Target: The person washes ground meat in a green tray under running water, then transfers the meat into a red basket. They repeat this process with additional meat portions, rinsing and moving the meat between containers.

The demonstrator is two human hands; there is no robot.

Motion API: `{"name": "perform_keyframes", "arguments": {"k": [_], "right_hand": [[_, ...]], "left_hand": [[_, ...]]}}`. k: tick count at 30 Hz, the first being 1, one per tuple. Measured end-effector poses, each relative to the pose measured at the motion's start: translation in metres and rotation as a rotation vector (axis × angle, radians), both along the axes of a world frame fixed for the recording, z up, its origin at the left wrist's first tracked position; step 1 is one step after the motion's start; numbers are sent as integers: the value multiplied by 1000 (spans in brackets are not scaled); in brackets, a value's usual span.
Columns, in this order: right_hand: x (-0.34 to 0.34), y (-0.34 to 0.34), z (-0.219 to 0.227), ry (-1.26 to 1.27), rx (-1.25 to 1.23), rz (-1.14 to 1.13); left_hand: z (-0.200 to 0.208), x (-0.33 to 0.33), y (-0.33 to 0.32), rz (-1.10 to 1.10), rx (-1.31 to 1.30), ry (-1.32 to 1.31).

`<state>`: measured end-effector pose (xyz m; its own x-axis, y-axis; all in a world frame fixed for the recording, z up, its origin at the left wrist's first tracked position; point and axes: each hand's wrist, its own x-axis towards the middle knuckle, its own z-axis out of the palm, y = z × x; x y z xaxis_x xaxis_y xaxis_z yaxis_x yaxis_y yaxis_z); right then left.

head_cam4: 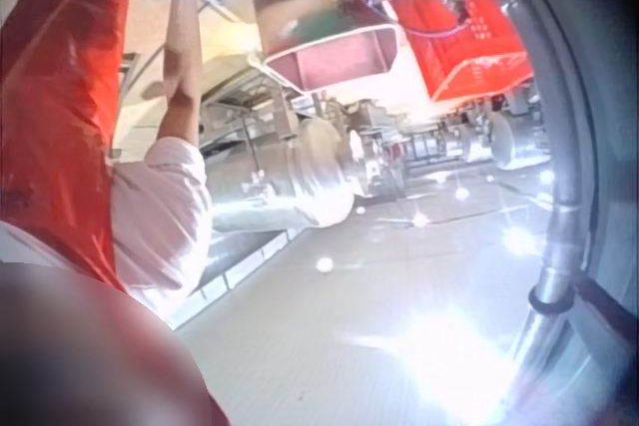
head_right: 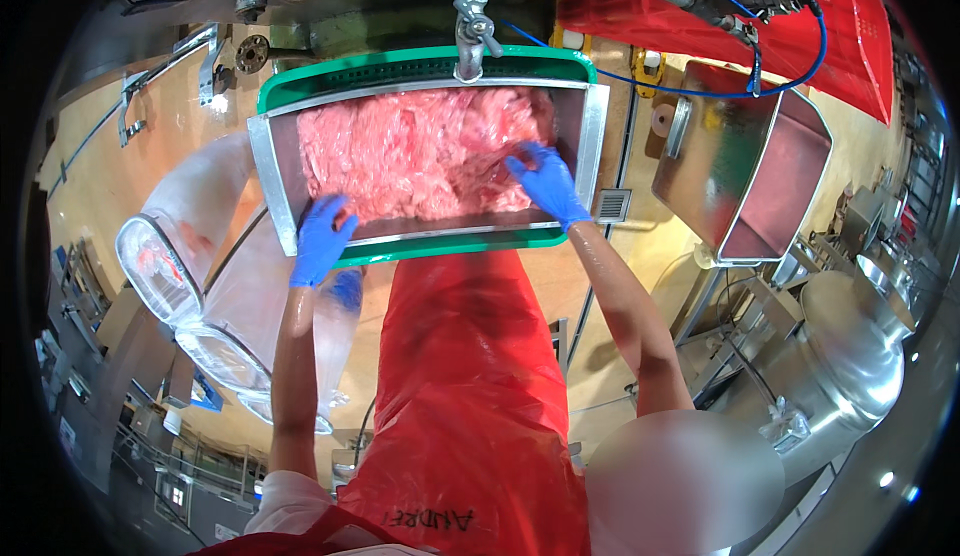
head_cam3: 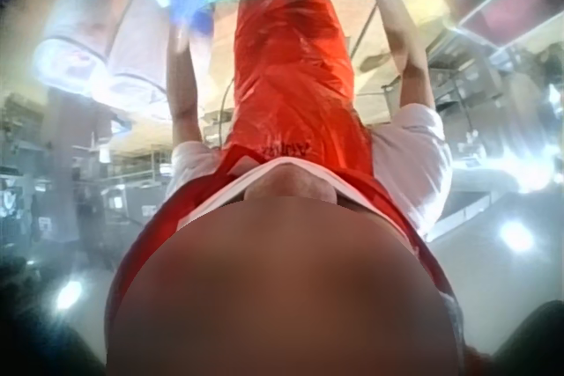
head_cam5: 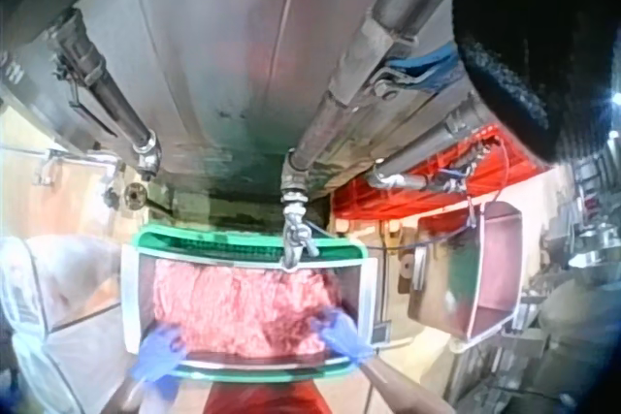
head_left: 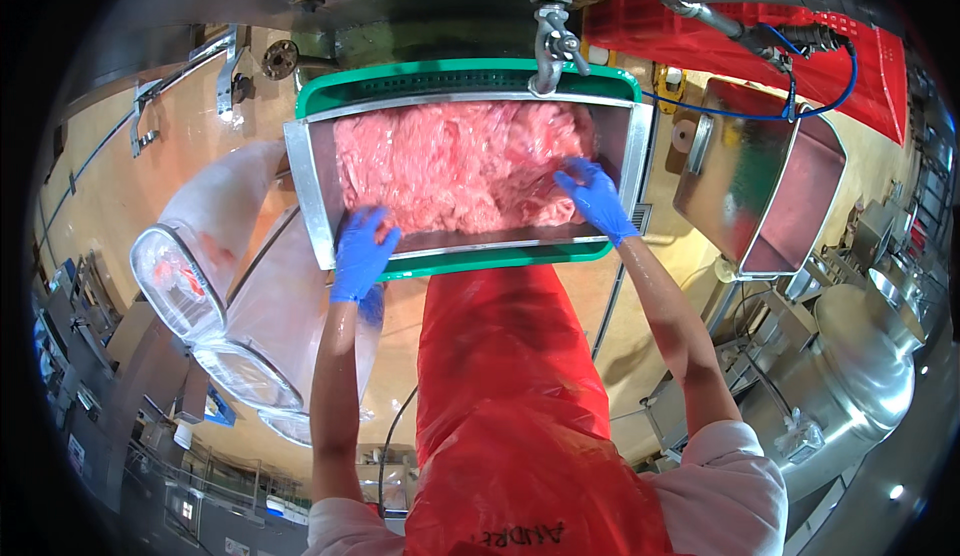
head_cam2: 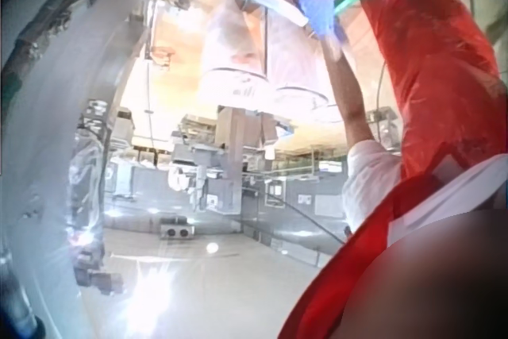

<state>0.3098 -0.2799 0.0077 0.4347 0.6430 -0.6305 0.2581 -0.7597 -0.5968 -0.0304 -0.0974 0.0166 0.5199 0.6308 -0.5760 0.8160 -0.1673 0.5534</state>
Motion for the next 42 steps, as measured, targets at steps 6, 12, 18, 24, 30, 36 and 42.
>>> {"name": "perform_keyframes", "arguments": {"k": [6, 12, 18, 24, 30, 36, 42], "right_hand": [[-66, -2, -99, 698, -279, -657], [-105, 84, 17, 1323, -45, -906], [-20, 63, 16, 666, 198, -586], [32, 74, -120, 391, 138, -552], [-71, 95, -97, 543, 297, -193], [-52, 46, 23, 367, 112, 462], [-16, -17, -72, 543, 101, -468]], "left_hand": [[-111, 43, -22, 500, -390, -162], [-43, 97, -17, 1048, -1138, -575], [13, 66, 54, 892, -780, -506], [-112, 75, 69, 701, -303, -666], [-168, 101, 36, 425, -456, -495], [-38, 44, 13, -245, -249, -150], [-57, 16, 7, 232, -227, 93]]}}
